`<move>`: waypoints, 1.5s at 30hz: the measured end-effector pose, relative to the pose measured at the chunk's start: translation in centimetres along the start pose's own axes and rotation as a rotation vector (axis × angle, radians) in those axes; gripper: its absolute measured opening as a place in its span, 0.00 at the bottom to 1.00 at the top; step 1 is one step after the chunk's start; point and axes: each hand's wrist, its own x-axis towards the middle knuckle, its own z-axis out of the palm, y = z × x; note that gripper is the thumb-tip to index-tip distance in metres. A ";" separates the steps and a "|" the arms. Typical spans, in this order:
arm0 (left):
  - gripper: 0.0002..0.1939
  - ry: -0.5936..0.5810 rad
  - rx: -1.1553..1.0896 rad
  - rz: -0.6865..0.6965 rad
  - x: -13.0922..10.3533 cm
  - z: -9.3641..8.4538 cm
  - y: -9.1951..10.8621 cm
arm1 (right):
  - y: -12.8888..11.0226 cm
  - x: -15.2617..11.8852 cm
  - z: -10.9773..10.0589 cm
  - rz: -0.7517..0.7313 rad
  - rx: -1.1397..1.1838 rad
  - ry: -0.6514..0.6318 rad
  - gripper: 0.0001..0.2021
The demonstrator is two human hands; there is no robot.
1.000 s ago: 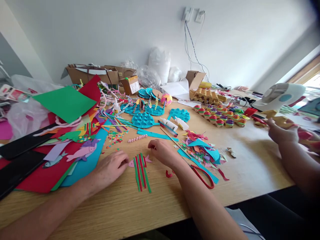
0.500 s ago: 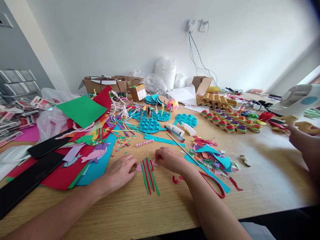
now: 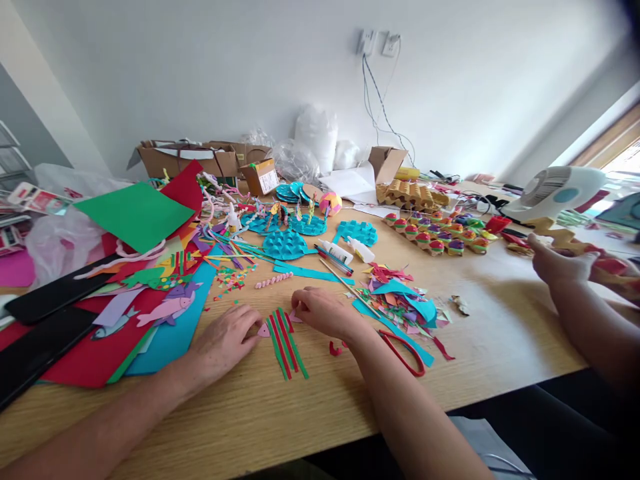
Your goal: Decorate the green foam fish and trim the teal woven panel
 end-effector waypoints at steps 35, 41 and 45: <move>0.09 0.041 -0.024 0.008 0.3 0.6 -0.5 | 0.9 0.5 0.9 -0.084 0.075 -0.011 0.04; 0.09 0.023 -0.079 -0.035 0.5 0.2 -1.0 | 0.7 0.5 0.7 -0.087 0.099 -0.007 0.03; 0.09 -0.026 -0.062 -0.049 0.5 -0.2 -0.9 | 0.5 0.4 0.4 -0.014 0.099 0.067 0.04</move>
